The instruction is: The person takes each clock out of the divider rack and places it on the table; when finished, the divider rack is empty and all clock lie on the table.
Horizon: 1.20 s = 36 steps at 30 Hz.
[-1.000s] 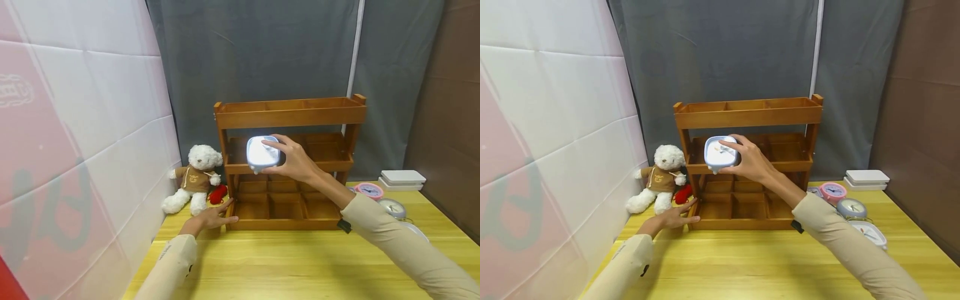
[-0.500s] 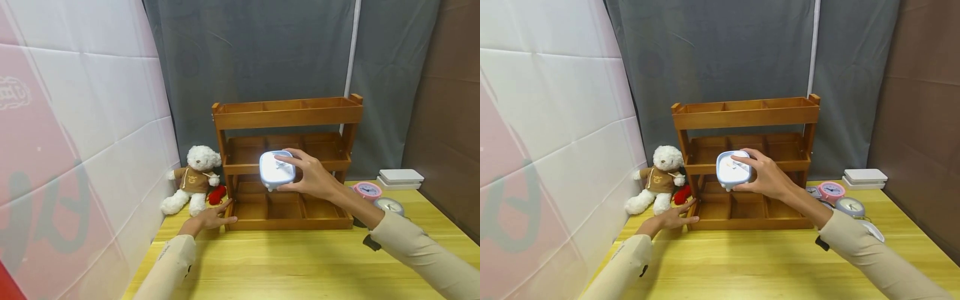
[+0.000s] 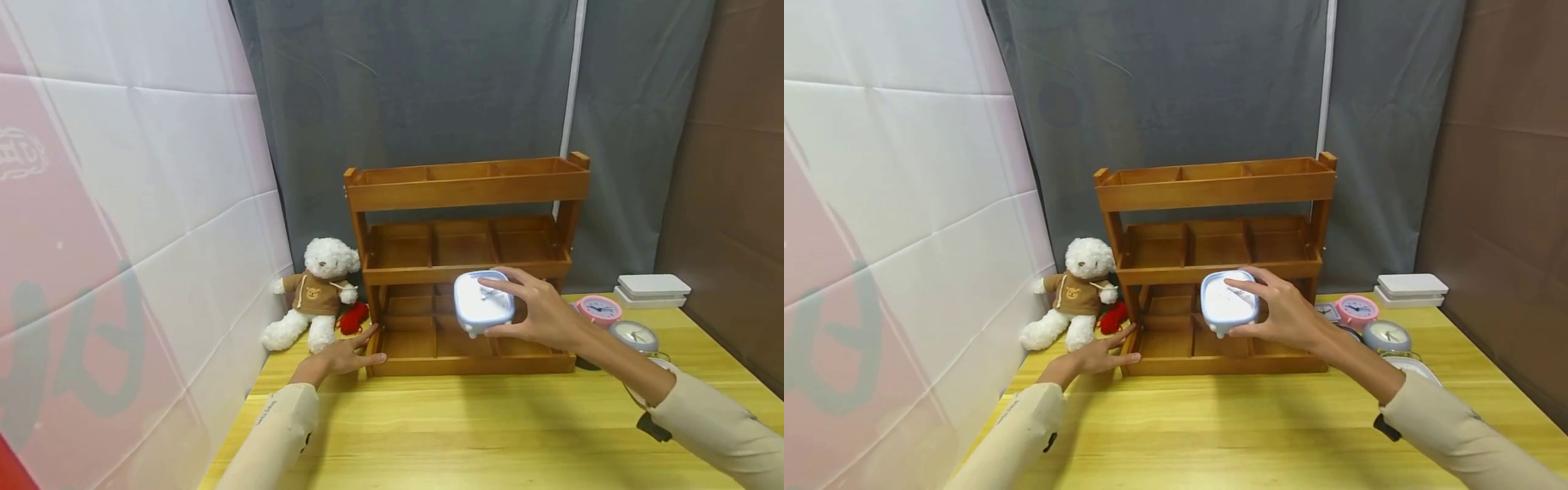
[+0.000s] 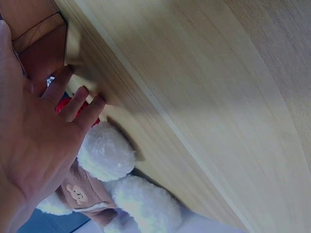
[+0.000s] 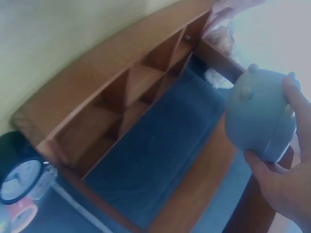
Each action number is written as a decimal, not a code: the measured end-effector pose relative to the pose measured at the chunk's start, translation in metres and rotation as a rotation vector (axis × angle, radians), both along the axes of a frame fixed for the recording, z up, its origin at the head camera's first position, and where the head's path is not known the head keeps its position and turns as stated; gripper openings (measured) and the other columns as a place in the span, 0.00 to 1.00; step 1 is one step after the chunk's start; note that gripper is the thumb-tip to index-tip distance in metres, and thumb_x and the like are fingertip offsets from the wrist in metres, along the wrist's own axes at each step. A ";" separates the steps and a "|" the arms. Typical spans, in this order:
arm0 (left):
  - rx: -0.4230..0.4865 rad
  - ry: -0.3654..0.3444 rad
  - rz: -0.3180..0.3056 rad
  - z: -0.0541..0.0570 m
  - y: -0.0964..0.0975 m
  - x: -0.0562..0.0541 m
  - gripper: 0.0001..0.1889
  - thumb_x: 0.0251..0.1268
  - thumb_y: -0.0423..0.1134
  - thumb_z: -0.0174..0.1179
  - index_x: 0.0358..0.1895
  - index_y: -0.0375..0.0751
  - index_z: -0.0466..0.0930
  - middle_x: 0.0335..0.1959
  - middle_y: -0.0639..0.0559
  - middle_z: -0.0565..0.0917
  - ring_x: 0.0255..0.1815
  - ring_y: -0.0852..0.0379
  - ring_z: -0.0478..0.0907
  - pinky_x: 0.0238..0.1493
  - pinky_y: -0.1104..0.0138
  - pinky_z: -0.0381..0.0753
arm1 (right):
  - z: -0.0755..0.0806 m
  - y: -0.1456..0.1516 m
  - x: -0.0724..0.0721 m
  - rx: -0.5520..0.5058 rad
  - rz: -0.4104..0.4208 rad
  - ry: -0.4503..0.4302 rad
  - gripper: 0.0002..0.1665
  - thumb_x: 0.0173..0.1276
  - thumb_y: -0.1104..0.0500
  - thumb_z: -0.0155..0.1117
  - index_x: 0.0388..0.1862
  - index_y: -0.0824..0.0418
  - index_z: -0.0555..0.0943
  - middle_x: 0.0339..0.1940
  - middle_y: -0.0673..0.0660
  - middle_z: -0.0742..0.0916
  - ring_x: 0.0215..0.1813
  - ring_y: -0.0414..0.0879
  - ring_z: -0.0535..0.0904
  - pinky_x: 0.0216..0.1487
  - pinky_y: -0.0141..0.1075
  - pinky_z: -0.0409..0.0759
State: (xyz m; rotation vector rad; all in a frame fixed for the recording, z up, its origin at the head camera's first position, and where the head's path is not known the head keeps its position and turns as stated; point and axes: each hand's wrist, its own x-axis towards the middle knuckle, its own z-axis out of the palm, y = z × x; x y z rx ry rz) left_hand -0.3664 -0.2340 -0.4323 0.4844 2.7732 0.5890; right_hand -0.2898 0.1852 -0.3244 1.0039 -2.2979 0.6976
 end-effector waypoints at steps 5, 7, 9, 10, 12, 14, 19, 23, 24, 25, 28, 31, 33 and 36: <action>0.013 -0.006 -0.003 0.001 0.001 0.001 0.50 0.67 0.75 0.55 0.86 0.60 0.47 0.76 0.40 0.71 0.74 0.30 0.67 0.73 0.40 0.65 | -0.013 0.020 0.007 0.024 -0.041 -0.008 0.50 0.48 0.50 0.90 0.72 0.54 0.80 0.69 0.69 0.78 0.63 0.69 0.79 0.49 0.58 0.85; 0.022 -0.012 -0.006 0.001 0.001 0.001 0.50 0.67 0.75 0.55 0.86 0.61 0.47 0.76 0.40 0.71 0.74 0.31 0.67 0.73 0.39 0.65 | -0.018 0.029 0.011 0.029 -0.055 -0.018 0.50 0.48 0.49 0.90 0.72 0.53 0.80 0.69 0.71 0.78 0.63 0.71 0.79 0.50 0.60 0.84; 0.028 -0.016 -0.008 0.002 0.002 0.002 0.50 0.68 0.75 0.55 0.86 0.61 0.47 0.76 0.40 0.70 0.75 0.31 0.67 0.73 0.39 0.65 | -0.023 0.039 0.015 0.033 -0.067 -0.025 0.50 0.48 0.49 0.89 0.72 0.53 0.80 0.69 0.72 0.77 0.63 0.72 0.79 0.50 0.60 0.83; 0.030 -0.018 -0.010 0.003 0.002 0.002 0.50 0.68 0.75 0.55 0.86 0.61 0.47 0.76 0.40 0.70 0.75 0.31 0.67 0.73 0.39 0.65 | -0.025 0.044 0.017 0.038 -0.077 -0.021 0.50 0.48 0.48 0.89 0.72 0.53 0.80 0.69 0.73 0.77 0.62 0.72 0.79 0.49 0.60 0.83; 0.035 -0.020 -0.012 0.004 0.002 0.002 0.49 0.68 0.74 0.55 0.86 0.60 0.46 0.77 0.39 0.70 0.75 0.31 0.67 0.73 0.39 0.64 | -0.030 0.054 0.021 0.047 -0.093 -0.019 0.49 0.48 0.48 0.89 0.71 0.53 0.80 0.69 0.74 0.78 0.55 0.67 0.83 0.45 0.53 0.84; 0.037 -0.020 -0.012 0.004 0.002 0.001 0.49 0.69 0.74 0.55 0.86 0.60 0.46 0.76 0.39 0.70 0.75 0.31 0.66 0.73 0.39 0.64 | -0.035 0.063 0.024 0.057 -0.111 -0.011 0.49 0.49 0.47 0.89 0.71 0.53 0.80 0.68 0.74 0.78 0.53 0.66 0.84 0.43 0.52 0.83; 0.035 -0.018 -0.015 0.004 0.002 0.000 0.49 0.69 0.73 0.55 0.86 0.59 0.46 0.76 0.38 0.71 0.75 0.31 0.67 0.73 0.39 0.64 | -0.045 0.085 0.032 0.066 -0.151 -0.009 0.49 0.48 0.47 0.89 0.71 0.53 0.80 0.67 0.73 0.79 0.56 0.69 0.83 0.44 0.56 0.83; 0.036 -0.021 -0.016 0.004 0.002 0.000 0.49 0.69 0.73 0.56 0.86 0.60 0.46 0.76 0.38 0.71 0.75 0.30 0.66 0.73 0.39 0.64 | -0.053 0.101 0.035 0.064 -0.176 0.002 0.50 0.45 0.48 0.90 0.69 0.52 0.81 0.66 0.74 0.80 0.55 0.70 0.83 0.42 0.58 0.83; 0.035 -0.021 -0.015 0.004 0.001 0.000 0.49 0.69 0.73 0.56 0.86 0.60 0.46 0.76 0.38 0.71 0.75 0.30 0.66 0.73 0.39 0.64 | -0.054 0.105 0.036 0.066 -0.180 0.009 0.49 0.45 0.48 0.90 0.69 0.53 0.81 0.66 0.75 0.80 0.54 0.71 0.83 0.42 0.58 0.83; 0.034 -0.022 -0.015 0.004 0.001 0.000 0.49 0.69 0.73 0.56 0.86 0.60 0.46 0.76 0.38 0.71 0.75 0.30 0.66 0.73 0.39 0.64 | -0.056 0.109 0.036 0.071 -0.186 0.020 0.49 0.44 0.47 0.90 0.69 0.52 0.82 0.65 0.75 0.80 0.54 0.72 0.83 0.41 0.59 0.83; 0.029 -0.020 -0.013 0.004 0.001 0.000 0.49 0.69 0.73 0.55 0.86 0.60 0.46 0.76 0.38 0.70 0.75 0.30 0.66 0.73 0.39 0.64 | -0.062 0.119 0.037 0.081 -0.204 0.040 0.49 0.42 0.47 0.91 0.67 0.52 0.83 0.65 0.75 0.81 0.55 0.74 0.82 0.43 0.62 0.83; 0.028 -0.019 -0.012 0.003 0.001 0.000 0.49 0.69 0.73 0.55 0.86 0.60 0.46 0.76 0.38 0.70 0.75 0.30 0.66 0.73 0.39 0.64 | -0.068 0.128 0.039 0.081 -0.217 0.028 0.50 0.41 0.46 0.91 0.67 0.53 0.83 0.64 0.73 0.81 0.55 0.72 0.82 0.44 0.65 0.82; 0.031 -0.019 -0.011 0.002 0.000 0.000 0.49 0.69 0.73 0.55 0.86 0.61 0.46 0.76 0.38 0.70 0.75 0.30 0.66 0.73 0.39 0.64 | -0.073 0.134 0.042 0.074 -0.219 0.004 0.50 0.41 0.46 0.91 0.66 0.54 0.83 0.64 0.72 0.81 0.55 0.71 0.81 0.45 0.66 0.81; 0.040 -0.026 -0.010 0.002 0.000 0.000 0.49 0.69 0.73 0.56 0.86 0.61 0.46 0.77 0.37 0.70 0.76 0.30 0.65 0.73 0.39 0.64 | -0.079 0.142 0.045 0.068 -0.236 -0.030 0.50 0.40 0.46 0.92 0.66 0.52 0.83 0.63 0.68 0.82 0.57 0.67 0.80 0.48 0.63 0.80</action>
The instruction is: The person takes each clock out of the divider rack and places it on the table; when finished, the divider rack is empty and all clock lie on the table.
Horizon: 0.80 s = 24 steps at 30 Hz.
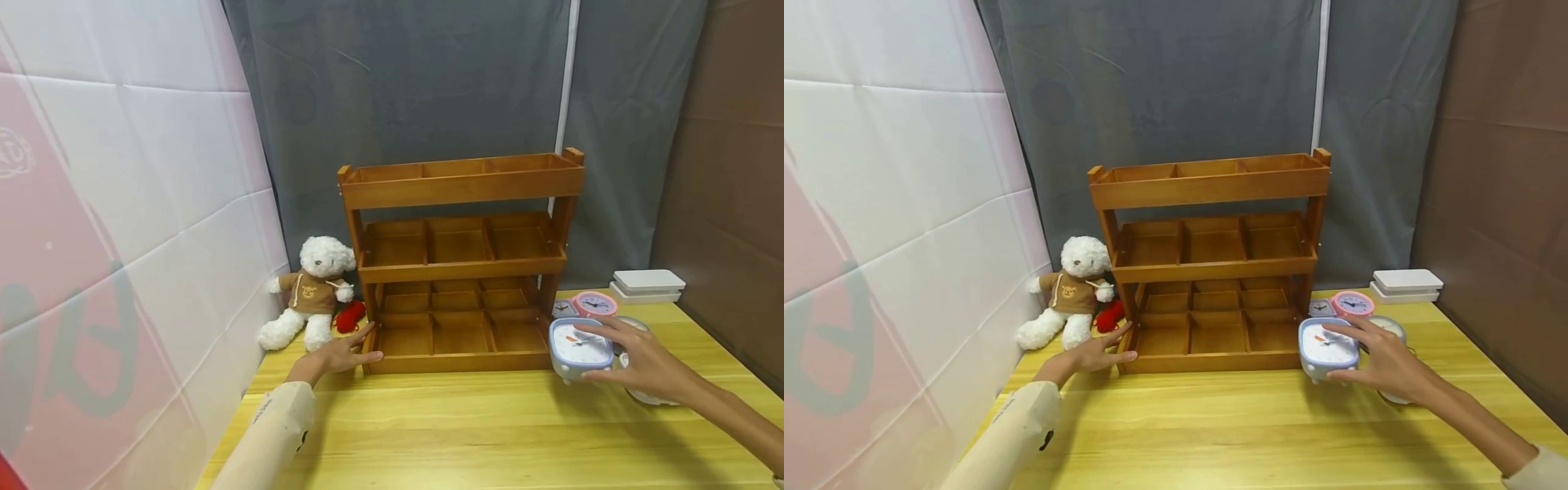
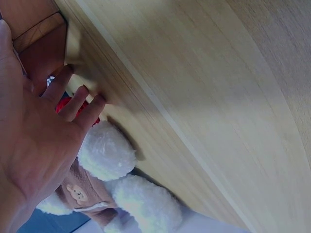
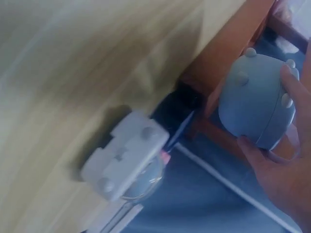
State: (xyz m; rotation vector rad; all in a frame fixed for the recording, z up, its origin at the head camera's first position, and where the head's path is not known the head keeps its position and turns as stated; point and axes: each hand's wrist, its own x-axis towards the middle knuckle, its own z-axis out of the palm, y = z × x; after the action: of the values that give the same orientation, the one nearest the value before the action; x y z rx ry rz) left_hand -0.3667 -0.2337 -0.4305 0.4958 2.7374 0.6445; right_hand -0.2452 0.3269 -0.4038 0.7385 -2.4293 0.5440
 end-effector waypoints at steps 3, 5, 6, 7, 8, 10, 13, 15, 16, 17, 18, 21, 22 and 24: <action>0.004 -0.005 0.000 0.001 0.000 0.001 0.49 0.69 0.73 0.56 0.86 0.61 0.46 0.77 0.37 0.69 0.76 0.30 0.65 0.73 0.38 0.63 | -0.006 0.008 0.002 0.004 -0.016 -0.018 0.50 0.39 0.46 0.92 0.66 0.51 0.83 0.62 0.65 0.83 0.58 0.65 0.80 0.49 0.61 0.79; 0.001 -0.005 0.002 0.001 0.000 0.001 0.49 0.69 0.73 0.56 0.86 0.61 0.46 0.77 0.38 0.70 0.76 0.29 0.65 0.73 0.38 0.63 | -0.011 0.013 0.004 0.006 -0.029 -0.022 0.50 0.38 0.46 0.92 0.65 0.51 0.83 0.60 0.65 0.83 0.56 0.64 0.81 0.47 0.60 0.79; -0.002 -0.003 0.003 0.001 0.000 0.001 0.49 0.69 0.73 0.55 0.86 0.61 0.46 0.77 0.38 0.70 0.75 0.29 0.65 0.73 0.38 0.64 | -0.012 0.016 0.004 0.004 -0.033 -0.032 0.50 0.38 0.46 0.92 0.65 0.51 0.83 0.60 0.66 0.83 0.56 0.65 0.81 0.47 0.62 0.80; -0.002 -0.004 0.004 0.001 0.000 0.001 0.49 0.69 0.73 0.56 0.86 0.61 0.46 0.77 0.38 0.70 0.75 0.29 0.65 0.73 0.38 0.64 | -0.014 0.018 0.005 0.005 -0.034 -0.043 0.50 0.39 0.46 0.92 0.65 0.52 0.83 0.60 0.69 0.83 0.55 0.68 0.81 0.45 0.65 0.79; -0.001 -0.005 0.005 0.001 0.000 0.001 0.49 0.69 0.73 0.55 0.86 0.61 0.46 0.77 0.38 0.70 0.75 0.29 0.65 0.73 0.38 0.64 | -0.016 0.020 0.005 0.003 -0.041 -0.051 0.50 0.39 0.46 0.92 0.65 0.52 0.83 0.60 0.70 0.83 0.55 0.69 0.81 0.45 0.67 0.79; 0.000 -0.006 0.008 0.001 0.000 0.001 0.49 0.69 0.73 0.56 0.86 0.62 0.46 0.77 0.38 0.70 0.76 0.29 0.64 0.73 0.38 0.63 | -0.019 0.025 0.006 -0.002 -0.046 -0.067 0.50 0.39 0.46 0.92 0.65 0.52 0.83 0.60 0.74 0.82 0.54 0.74 0.81 0.44 0.69 0.79; 0.007 -0.008 0.008 0.001 0.000 0.001 0.49 0.69 0.73 0.56 0.86 0.61 0.47 0.77 0.38 0.69 0.76 0.29 0.64 0.73 0.38 0.63 | -0.024 0.031 0.007 -0.007 -0.048 -0.088 0.49 0.39 0.46 0.92 0.64 0.51 0.83 0.61 0.77 0.81 0.54 0.79 0.80 0.44 0.73 0.78; 0.011 -0.009 0.007 0.000 0.000 0.001 0.49 0.69 0.73 0.56 0.86 0.60 0.47 0.77 0.37 0.69 0.76 0.29 0.64 0.73 0.38 0.63 | -0.028 0.033 0.006 -0.012 -0.044 -0.091 0.49 0.39 0.46 0.92 0.63 0.52 0.83 0.61 0.77 0.81 0.54 0.80 0.80 0.45 0.74 0.77; 0.013 -0.010 0.006 0.000 0.000 0.001 0.49 0.69 0.72 0.56 0.86 0.60 0.47 0.77 0.37 0.69 0.76 0.29 0.64 0.73 0.37 0.63 | -0.029 0.034 0.006 -0.013 -0.043 -0.092 0.49 0.39 0.46 0.92 0.63 0.53 0.83 0.61 0.77 0.81 0.55 0.80 0.79 0.45 0.74 0.76; 0.015 -0.011 0.006 0.000 0.000 0.001 0.49 0.69 0.72 0.56 0.86 0.60 0.47 0.77 0.37 0.69 0.76 0.29 0.64 0.73 0.37 0.63 | -0.031 0.034 0.006 -0.014 -0.039 -0.090 0.49 0.38 0.46 0.92 0.62 0.54 0.83 0.61 0.77 0.81 0.55 0.80 0.79 0.45 0.75 0.76; 0.017 -0.011 0.006 0.001 0.000 0.002 0.49 0.69 0.72 0.56 0.86 0.59 0.47 0.77 0.37 0.69 0.76 0.29 0.64 0.73 0.37 0.63 | -0.033 0.035 0.005 -0.015 -0.038 -0.090 0.49 0.38 0.46 0.92 0.62 0.54 0.83 0.61 0.77 0.81 0.55 0.79 0.79 0.45 0.75 0.76; 0.017 -0.011 0.008 0.000 0.001 0.002 0.49 0.69 0.72 0.56 0.86 0.59 0.47 0.77 0.37 0.70 0.76 0.29 0.63 0.73 0.37 0.63 | -0.037 0.037 0.004 -0.012 -0.037 -0.090 0.49 0.37 0.46 0.92 0.61 0.55 0.83 0.61 0.77 0.81 0.56 0.79 0.79 0.46 0.75 0.76; 0.017 -0.012 0.009 0.000 0.001 0.002 0.49 0.69 0.72 0.56 0.86 0.59 0.47 0.77 0.37 0.70 0.76 0.29 0.63 0.73 0.38 0.63 | -0.038 0.038 0.003 -0.011 -0.039 -0.093 0.49 0.37 0.46 0.92 0.61 0.56 0.83 0.61 0.77 0.81 0.56 0.78 0.79 0.46 0.75 0.76; 0.015 -0.011 0.009 0.001 0.001 0.002 0.49 0.69 0.72 0.56 0.86 0.59 0.47 0.77 0.37 0.70 0.76 0.29 0.63 0.73 0.38 0.63 | -0.039 0.039 0.003 -0.011 -0.045 -0.104 0.49 0.37 0.45 0.92 0.61 0.55 0.83 0.61 0.77 0.81 0.56 0.79 0.79 0.46 0.75 0.76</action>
State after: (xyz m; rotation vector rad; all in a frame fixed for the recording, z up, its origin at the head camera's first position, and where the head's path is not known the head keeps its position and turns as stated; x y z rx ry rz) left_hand -0.3647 -0.2327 -0.4299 0.4815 2.7280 0.6681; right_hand -0.2421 0.3657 -0.4426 0.6644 -2.5302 0.5910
